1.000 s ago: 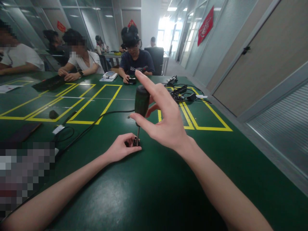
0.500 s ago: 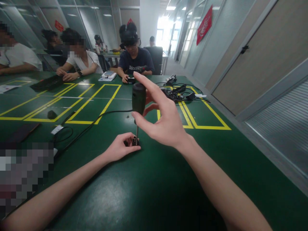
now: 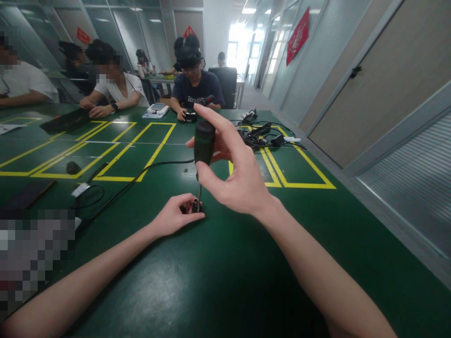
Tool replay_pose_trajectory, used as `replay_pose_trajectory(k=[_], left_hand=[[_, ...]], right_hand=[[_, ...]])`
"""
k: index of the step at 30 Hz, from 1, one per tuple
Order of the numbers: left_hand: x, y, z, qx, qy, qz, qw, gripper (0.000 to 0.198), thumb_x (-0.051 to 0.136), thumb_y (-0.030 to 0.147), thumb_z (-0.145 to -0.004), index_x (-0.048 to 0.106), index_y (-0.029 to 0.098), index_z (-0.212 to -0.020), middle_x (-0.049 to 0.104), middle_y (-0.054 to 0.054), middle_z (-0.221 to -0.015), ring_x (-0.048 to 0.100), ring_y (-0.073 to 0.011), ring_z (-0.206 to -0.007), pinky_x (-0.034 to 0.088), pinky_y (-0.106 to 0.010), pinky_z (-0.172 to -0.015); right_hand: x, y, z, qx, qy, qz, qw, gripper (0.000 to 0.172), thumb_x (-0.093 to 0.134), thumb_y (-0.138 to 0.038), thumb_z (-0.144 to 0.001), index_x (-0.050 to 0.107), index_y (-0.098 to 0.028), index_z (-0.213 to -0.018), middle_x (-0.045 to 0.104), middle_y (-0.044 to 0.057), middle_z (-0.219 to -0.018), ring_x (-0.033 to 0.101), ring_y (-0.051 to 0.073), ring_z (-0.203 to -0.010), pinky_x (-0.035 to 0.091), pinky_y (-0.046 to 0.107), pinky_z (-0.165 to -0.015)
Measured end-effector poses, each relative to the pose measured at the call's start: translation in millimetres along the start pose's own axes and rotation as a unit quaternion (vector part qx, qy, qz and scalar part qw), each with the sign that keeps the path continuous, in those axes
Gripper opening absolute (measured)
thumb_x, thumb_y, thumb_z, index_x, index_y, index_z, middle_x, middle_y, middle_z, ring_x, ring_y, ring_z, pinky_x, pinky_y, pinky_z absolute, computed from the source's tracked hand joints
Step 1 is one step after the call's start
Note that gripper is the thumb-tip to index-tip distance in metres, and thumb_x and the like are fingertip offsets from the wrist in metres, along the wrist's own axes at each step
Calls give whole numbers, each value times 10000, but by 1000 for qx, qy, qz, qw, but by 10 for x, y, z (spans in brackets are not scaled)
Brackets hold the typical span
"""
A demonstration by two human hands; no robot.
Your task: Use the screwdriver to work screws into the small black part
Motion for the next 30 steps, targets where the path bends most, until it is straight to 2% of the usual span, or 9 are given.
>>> replay_pose_trajectory(k=[3,5,10,16,23,26,30], left_hand=[[-1,16,-2,1,-1,1,1000,330,872,449,-806,701,176,-880,625,29,-727,552,-144,-663,447,-268,-650],[-3,28,-3,0,-1,0,1000,323,873,440,-804,697,177,-871,617,32,-716,550,-144,-659,447,-268,-647],[-5,39,-1,0,0,-11,1000,318,865,447,-816,697,181,-869,617,32,-707,549,-147,-655,451,-267,-642],[-8,-1,-6,-1,4,4,1000,329,877,445,-793,711,175,-882,613,37,-702,541,-139,-647,440,-263,-636],[21,-36,0,-26,-17,25,999,401,888,476,-759,749,173,-983,641,30,-728,539,-140,-646,452,-269,-647],[17,-12,4,-23,-39,35,998,465,900,452,-739,794,164,-1089,666,17,-770,541,-141,-672,457,-269,-662],[55,25,16,-14,-116,44,992,486,838,354,-784,804,175,-1233,685,15,-796,549,-143,-707,463,-269,-705]], right_hand=[[-54,-6,-6,3,30,47,998,731,839,-243,-855,603,-408,-1527,723,43,-1369,756,301,-1130,711,399,-762],[-78,-22,-7,-2,44,61,997,746,873,-239,-829,624,-380,-1518,732,51,-1360,759,294,-1103,699,374,-714],[-19,-18,-5,-1,19,6,1000,760,747,-132,-891,557,-419,-1568,748,14,-1358,785,259,-1114,702,385,-811],[-32,25,-1,6,29,27,999,760,852,-206,-835,598,-393,-1526,738,30,-1349,789,270,-1079,702,345,-699],[-85,44,6,-1,43,33,999,725,793,-212,-893,568,-454,-1539,704,27,-1465,793,261,-1060,707,368,-745],[-127,46,11,-7,54,38,998,734,783,-234,-897,544,-442,-1559,722,39,-1429,789,257,-1085,704,369,-757],[-138,47,19,-6,55,54,997,703,768,-286,-920,528,-426,-1567,739,47,-1348,790,257,-1100,707,375,-784]])
Point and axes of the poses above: each hand's wrist, its own z-axis away from the middle knuckle, its own x-axis out of the palm, y = z × x, the point moved 10 cm from there along -z, towards the middle knuckle
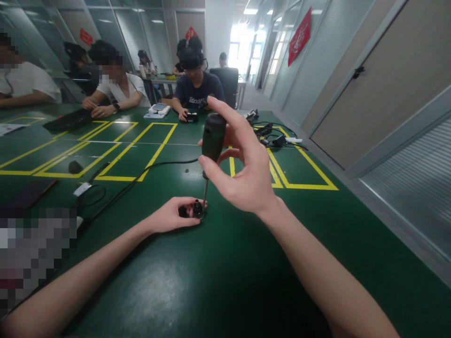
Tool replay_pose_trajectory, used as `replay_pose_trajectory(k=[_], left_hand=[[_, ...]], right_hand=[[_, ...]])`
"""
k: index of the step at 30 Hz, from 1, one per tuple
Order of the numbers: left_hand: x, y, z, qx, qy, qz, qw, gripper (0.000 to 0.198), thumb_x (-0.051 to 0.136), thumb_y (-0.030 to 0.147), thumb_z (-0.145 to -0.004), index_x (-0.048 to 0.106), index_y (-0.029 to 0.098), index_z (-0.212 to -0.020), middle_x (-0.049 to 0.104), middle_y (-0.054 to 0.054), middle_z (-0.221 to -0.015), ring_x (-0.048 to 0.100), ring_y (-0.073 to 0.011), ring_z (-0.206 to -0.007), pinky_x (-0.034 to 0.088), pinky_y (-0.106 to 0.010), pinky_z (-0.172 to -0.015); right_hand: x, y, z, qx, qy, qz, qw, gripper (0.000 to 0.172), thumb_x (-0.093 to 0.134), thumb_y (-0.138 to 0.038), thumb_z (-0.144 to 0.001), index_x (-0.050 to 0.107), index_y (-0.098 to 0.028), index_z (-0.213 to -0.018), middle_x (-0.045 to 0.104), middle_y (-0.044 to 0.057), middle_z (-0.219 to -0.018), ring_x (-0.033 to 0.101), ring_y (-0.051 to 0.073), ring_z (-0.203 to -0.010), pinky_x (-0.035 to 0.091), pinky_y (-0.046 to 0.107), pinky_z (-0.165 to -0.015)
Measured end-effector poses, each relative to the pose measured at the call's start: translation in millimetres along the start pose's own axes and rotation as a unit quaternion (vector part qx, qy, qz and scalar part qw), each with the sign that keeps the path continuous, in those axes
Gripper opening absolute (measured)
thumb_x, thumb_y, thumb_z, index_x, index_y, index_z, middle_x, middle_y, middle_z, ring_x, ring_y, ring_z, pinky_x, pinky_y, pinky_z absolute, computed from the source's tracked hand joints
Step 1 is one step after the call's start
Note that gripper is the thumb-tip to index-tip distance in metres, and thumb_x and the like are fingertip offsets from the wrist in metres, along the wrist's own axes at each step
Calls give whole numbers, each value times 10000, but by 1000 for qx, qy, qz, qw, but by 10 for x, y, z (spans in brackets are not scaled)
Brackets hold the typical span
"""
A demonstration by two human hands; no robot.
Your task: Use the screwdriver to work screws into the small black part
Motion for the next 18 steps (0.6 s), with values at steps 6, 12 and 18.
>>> replay_pose_trajectory(k=[6,12,18], left_hand=[[-46,-61,-17,-8,18,5,1000,334,835,341,-793,792,151,-1064,636,36,-726,537,-132,-677,454,-268,-700],[-62,-46,3,-2,74,-19,997,376,919,373,-740,747,159,-997,630,43,-730,555,-133,-679,474,-273,-703],[-62,2,3,14,77,-36,996,358,930,376,-744,745,159,-961,648,29,-773,563,-132,-680,494,-277,-697]], right_hand=[[-8,-39,7,-3,8,-27,1000,708,770,-196,-895,568,-412,-1538,730,38,-1362,786,237,-1070,687,353,-770],[-16,-67,-3,-17,15,-32,999,712,799,-207,-864,596,-417,-1513,747,27,-1358,789,252,-1042,680,354,-736],[-10,-65,6,-3,12,-42,999,704,799,-218,-858,614,-440,-1500,751,19,-1365,792,270,-1028,666,356,-694]])
Point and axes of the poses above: each hand's wrist, its own z-axis away from the middle knuckle, its own x-axis out of the palm, y = z × x, the point moved 10 cm from there along -z, towards the middle knuckle
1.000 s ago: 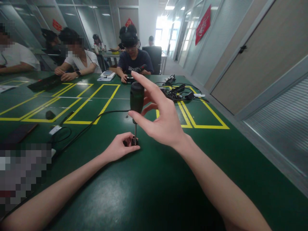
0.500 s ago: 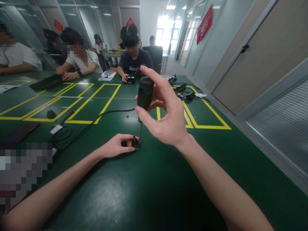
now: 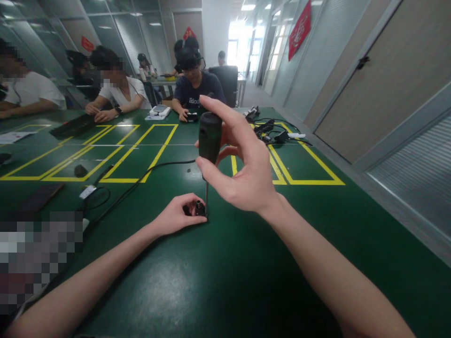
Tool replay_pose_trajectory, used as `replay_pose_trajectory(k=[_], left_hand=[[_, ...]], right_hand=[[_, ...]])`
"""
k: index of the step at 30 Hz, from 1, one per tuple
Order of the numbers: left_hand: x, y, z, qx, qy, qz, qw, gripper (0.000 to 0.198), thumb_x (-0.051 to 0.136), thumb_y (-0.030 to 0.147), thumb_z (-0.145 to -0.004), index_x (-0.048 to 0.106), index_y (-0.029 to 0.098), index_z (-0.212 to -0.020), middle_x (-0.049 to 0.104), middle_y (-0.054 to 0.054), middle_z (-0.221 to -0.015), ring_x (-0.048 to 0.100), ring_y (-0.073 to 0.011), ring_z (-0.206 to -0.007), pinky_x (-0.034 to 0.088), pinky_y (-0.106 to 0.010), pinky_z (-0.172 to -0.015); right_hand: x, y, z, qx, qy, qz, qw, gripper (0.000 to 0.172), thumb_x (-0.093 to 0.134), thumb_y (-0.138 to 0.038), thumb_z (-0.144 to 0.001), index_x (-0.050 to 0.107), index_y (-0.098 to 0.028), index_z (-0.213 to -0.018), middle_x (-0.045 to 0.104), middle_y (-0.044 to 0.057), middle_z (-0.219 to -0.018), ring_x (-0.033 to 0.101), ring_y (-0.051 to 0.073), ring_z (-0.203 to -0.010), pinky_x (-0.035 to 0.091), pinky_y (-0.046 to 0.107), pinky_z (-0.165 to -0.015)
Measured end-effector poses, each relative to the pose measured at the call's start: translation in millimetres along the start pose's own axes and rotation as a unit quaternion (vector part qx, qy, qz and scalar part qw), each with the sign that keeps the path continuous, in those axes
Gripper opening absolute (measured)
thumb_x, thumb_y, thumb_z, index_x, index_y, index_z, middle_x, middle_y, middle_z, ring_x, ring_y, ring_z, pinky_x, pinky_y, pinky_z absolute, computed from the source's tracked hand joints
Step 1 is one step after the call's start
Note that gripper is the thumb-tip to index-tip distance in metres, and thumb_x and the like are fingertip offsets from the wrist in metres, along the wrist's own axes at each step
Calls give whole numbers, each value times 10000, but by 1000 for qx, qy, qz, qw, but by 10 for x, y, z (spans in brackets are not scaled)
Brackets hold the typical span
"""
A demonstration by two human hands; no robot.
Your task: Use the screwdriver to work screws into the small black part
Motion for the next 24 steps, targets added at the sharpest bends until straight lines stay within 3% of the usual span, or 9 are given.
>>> replay_pose_trajectory(k=[6,10,17,24], left_hand=[[29,16,-7,20,-31,4,999,389,902,369,-777,807,163,-1093,669,17,-819,566,-134,-705,483,-274,-705],[43,-16,-12,6,-49,14,999,321,869,348,-807,820,157,-1061,644,30,-752,556,-134,-700,466,-269,-703],[14,-2,20,3,5,6,1000,381,947,420,-746,770,151,-950,661,27,-752,558,-128,-672,463,-262,-671],[48,10,17,37,-5,5,999,382,939,406,-766,797,156,-1018,681,13,-797,576,-128,-680,482,-267,-686]], right_hand=[[18,-25,-4,-2,-6,-22,1000,752,772,-125,-849,622,-474,-1498,735,17,-1348,791,267,-1036,659,357,-677],[16,-48,-6,-16,-6,-11,1000,749,778,-122,-851,614,-446,-1507,745,31,-1292,790,256,-1021,665,339,-688],[44,-39,9,-15,-8,-8,1000,723,781,-185,-875,594,-464,-1515,739,30,-1281,793,251,-1045,683,336,-721],[106,-52,26,-27,-14,-20,999,735,797,-165,-848,598,-436,-1502,730,10,-1352,806,239,-1019,670,320,-682]])
Point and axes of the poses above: each hand's wrist, its own z-axis away from the middle knuckle, its own x-axis out of the palm, y = z × x, the point moved 10 cm from there along -z, towards the middle knuckle
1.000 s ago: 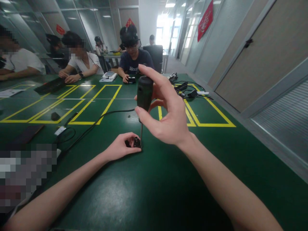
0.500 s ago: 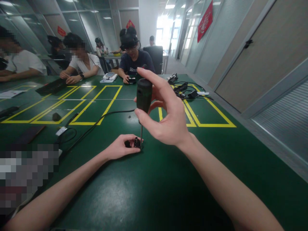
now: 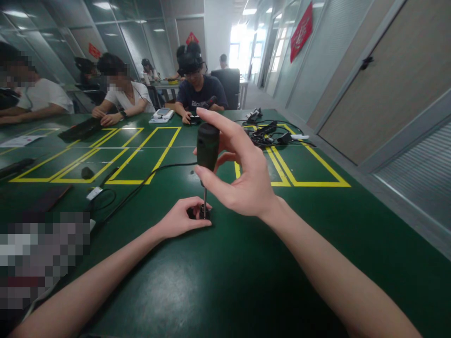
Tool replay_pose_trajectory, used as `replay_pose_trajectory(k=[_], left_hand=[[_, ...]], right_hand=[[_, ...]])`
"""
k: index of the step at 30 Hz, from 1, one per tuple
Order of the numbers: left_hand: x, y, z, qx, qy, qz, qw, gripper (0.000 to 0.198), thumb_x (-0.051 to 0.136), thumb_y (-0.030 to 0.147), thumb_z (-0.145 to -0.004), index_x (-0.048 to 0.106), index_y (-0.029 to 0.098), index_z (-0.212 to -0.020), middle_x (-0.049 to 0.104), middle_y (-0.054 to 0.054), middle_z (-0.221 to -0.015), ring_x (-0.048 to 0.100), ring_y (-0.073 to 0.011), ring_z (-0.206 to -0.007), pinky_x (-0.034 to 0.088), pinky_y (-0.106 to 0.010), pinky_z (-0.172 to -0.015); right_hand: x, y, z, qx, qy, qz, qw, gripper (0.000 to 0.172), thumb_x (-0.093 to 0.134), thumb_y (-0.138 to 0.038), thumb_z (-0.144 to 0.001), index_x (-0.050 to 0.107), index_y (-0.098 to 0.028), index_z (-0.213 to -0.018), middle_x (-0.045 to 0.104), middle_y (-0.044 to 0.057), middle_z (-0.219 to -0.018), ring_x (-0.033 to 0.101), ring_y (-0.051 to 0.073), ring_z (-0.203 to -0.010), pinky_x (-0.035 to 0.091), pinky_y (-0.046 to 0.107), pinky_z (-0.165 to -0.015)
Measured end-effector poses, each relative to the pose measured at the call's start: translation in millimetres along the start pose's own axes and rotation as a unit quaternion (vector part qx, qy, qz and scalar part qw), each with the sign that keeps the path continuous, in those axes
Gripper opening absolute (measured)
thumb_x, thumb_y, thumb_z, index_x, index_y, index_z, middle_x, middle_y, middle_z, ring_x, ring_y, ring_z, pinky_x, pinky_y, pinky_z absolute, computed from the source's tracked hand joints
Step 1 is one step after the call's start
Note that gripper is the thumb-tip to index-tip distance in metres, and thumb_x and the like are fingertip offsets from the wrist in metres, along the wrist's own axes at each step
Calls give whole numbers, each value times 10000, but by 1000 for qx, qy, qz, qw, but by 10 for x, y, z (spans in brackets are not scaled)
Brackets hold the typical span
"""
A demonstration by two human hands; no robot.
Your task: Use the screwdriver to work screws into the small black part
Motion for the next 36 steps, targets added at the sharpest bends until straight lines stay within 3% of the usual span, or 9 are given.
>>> replay_pose_trajectory(k=[10,19,24,30,36], left_hand=[[0,-8,0,-11,-16,-8,1000,363,931,383,-766,805,149,-1013,708,-2,-815,592,-134,-694,493,-267,-692],[0,39,7,1,-14,-7,1000,332,888,410,-815,794,152,-1001,685,-1,-797,569,-137,-686,483,-276,-694],[14,-11,-2,-20,-16,-12,1000,341,893,420,-810,774,151,-982,675,-1,-787,573,-144,-696,473,-273,-688],[14,-18,3,-21,-11,-1,1000,329,906,381,-798,773,140,-979,649,18,-758,564,-133,-684,462,-267,-684],[6,-8,11,-21,-9,4,1000,334,922,374,-786,781,141,-979,662,20,-768,569,-126,-678,475,-266,-689]], right_hand=[[56,-24,11,0,-24,21,999,734,780,-180,-872,573,-486,-1505,672,-17,-1500,795,275,-1041,722,412,-728],[43,10,19,30,-20,22,999,695,804,-230,-859,598,-460,-1482,703,31,-1444,790,335,-1061,717,495,-752],[56,26,7,40,-29,5,999,644,748,-259,-902,584,-438,-1499,737,39,-1375,786,350,-1097,704,479,-739],[23,67,-16,29,-17,33,999,708,868,-312,-852,600,-417,-1499,742,47,-1317,779,297,-983,690,400,-655],[21,92,-12,43,-22,37,998,753,858,-307,-860,576,-462,-1541,709,17,-1427,773,288,-1004,705,411,-706]])
Point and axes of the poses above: each hand's wrist, its own z-axis away from the middle knuckle, its own x-axis out of the palm, y = z × x, the point moved 10 cm from there along -z, towards the middle knuckle
